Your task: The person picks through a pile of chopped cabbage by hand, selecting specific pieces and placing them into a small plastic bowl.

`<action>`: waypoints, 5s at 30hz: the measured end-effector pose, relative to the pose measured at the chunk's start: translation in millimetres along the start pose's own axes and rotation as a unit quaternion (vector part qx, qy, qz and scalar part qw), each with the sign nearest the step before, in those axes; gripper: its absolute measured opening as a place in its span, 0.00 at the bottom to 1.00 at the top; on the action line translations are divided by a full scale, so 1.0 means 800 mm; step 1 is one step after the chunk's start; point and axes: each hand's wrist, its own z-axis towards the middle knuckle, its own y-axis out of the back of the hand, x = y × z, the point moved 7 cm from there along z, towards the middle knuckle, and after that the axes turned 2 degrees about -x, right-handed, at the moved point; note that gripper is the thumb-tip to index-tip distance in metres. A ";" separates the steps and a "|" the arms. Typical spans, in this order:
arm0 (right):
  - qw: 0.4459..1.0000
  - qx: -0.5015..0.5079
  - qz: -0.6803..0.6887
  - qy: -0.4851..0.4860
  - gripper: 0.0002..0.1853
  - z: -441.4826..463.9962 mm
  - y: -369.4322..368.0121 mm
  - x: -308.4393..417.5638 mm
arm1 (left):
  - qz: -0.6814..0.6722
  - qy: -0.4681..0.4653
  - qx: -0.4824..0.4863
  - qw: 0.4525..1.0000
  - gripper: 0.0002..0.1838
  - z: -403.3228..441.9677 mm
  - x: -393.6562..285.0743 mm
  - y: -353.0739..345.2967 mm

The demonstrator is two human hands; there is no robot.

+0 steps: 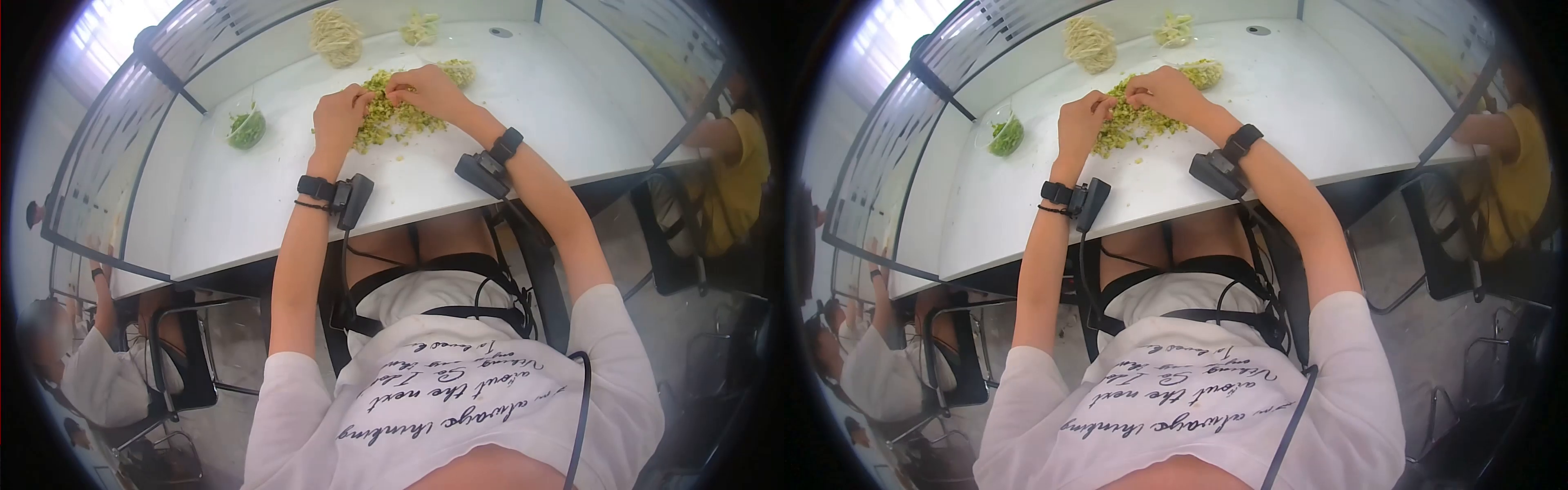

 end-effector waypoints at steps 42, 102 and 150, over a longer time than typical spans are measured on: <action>0.997 0.003 0.047 -0.058 0.05 0.004 -0.013 -0.033 | -0.003 -0.158 -0.066 0.985 0.09 0.004 -0.001 -0.005; 0.945 0.077 0.242 -0.204 0.15 -0.006 -0.026 -0.033 | -0.089 -0.120 0.040 0.988 0.11 0.000 -0.016 -0.012; 0.992 -0.039 0.114 -0.042 0.06 0.005 -0.002 0.012 | -0.460 0.004 0.137 0.877 0.10 0.005 -0.002 -0.026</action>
